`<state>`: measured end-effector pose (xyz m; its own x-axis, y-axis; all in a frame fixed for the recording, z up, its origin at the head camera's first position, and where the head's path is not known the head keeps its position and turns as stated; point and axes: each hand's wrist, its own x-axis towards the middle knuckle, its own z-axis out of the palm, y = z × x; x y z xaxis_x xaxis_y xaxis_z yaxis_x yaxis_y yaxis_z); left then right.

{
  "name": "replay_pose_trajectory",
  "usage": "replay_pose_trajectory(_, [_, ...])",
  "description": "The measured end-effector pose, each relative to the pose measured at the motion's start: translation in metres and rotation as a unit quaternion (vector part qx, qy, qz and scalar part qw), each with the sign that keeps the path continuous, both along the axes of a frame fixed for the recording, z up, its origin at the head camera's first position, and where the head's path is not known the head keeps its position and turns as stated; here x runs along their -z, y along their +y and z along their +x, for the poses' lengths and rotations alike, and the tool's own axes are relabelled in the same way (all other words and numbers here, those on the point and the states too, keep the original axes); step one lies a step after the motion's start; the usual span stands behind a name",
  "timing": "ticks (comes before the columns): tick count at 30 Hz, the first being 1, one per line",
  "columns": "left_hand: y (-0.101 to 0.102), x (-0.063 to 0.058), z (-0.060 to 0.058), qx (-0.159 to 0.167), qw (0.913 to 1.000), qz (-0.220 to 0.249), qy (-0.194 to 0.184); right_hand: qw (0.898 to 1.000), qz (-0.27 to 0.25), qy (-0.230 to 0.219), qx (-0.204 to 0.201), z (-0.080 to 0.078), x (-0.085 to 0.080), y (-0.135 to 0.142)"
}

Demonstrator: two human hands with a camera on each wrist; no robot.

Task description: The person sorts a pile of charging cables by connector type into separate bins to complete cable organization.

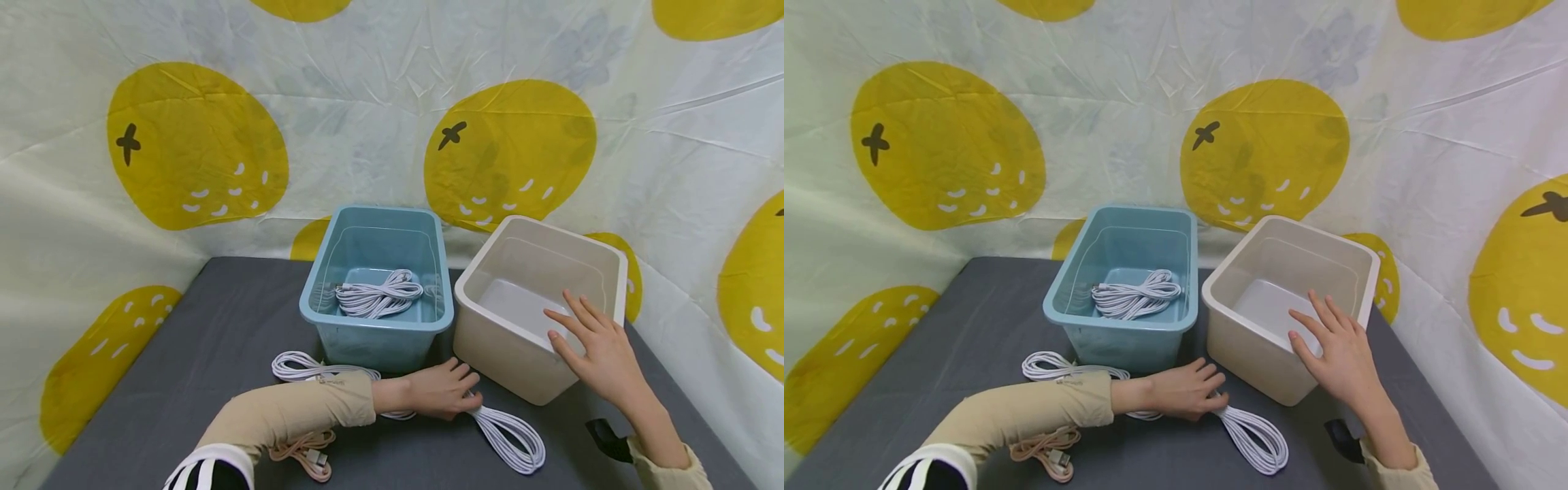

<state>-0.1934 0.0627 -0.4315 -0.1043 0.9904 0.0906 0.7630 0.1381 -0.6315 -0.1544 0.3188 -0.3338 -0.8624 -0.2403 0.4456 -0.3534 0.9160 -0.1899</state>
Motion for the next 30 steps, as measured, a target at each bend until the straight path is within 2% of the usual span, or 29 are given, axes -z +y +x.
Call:
replay_pose_trajectory(14, [-0.006,-0.022,0.012,-0.004,1.0,-0.003,-0.002,1.0,0.001,-0.006,0.002,0.0,0.0,0.0])
replay_pose_trajectory(22, [-0.021,-0.029,0.014,-0.008,0.9997,0.005,-0.021,1.0,0.0,-0.009,0.0,0.001,0.0,0.0])
replay_pose_trajectory(30, [-0.037,-0.038,0.018,-0.004,0.9993,0.032,-0.018,1.0,-0.002,-0.007,-0.002,0.001,-0.001,0.0])
